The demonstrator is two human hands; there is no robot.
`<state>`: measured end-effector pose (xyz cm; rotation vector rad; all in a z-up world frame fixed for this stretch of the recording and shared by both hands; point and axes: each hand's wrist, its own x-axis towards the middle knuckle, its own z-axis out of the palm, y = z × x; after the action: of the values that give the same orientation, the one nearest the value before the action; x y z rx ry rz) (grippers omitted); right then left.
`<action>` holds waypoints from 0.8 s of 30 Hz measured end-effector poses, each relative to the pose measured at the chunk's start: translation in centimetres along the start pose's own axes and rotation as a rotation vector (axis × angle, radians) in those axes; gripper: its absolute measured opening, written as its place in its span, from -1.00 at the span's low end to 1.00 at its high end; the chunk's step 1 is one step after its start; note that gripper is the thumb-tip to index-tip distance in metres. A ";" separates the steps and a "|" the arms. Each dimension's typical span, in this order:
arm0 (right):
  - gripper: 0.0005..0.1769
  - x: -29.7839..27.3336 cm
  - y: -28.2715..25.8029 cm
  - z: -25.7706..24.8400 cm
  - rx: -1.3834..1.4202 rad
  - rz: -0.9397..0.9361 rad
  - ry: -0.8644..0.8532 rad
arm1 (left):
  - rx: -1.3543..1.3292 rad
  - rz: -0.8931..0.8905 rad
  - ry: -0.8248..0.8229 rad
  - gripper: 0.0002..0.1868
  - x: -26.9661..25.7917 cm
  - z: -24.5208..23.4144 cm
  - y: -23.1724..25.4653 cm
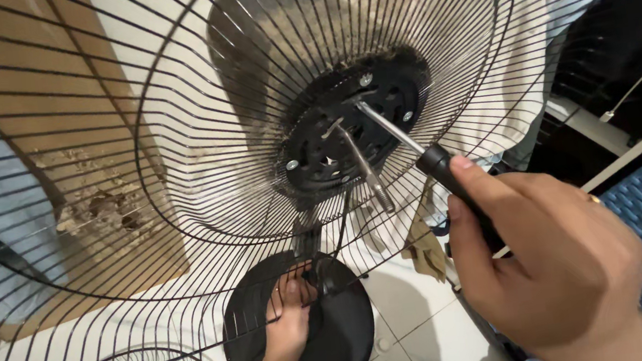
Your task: The person uses a screwdriver to tighten screws on the central hub of a standing fan. They repeatedly adjust the screwdriver and reposition their hands to secure the fan's internal components.
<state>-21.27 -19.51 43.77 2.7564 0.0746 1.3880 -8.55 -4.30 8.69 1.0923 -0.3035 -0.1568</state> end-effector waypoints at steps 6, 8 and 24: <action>-0.81 1.1 -0.9 -1.4 -0.132 -0.144 0.021 | 0.191 0.020 0.023 -0.60 0.0 -0.5 1.0; -0.81 1.1 -1.1 -1.5 -0.134 -0.164 0.020 | 0.273 0.036 0.029 -0.63 -0.1 -0.5 1.2; -0.73 -0.5 0.4 -0.5 0.041 -0.179 0.102 | 0.214 -0.123 0.096 -0.64 -1.3 0.5 0.4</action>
<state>-21.92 -19.91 43.66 2.6316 0.3484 1.4930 -9.96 -4.25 9.03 1.3271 -0.1693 -0.1839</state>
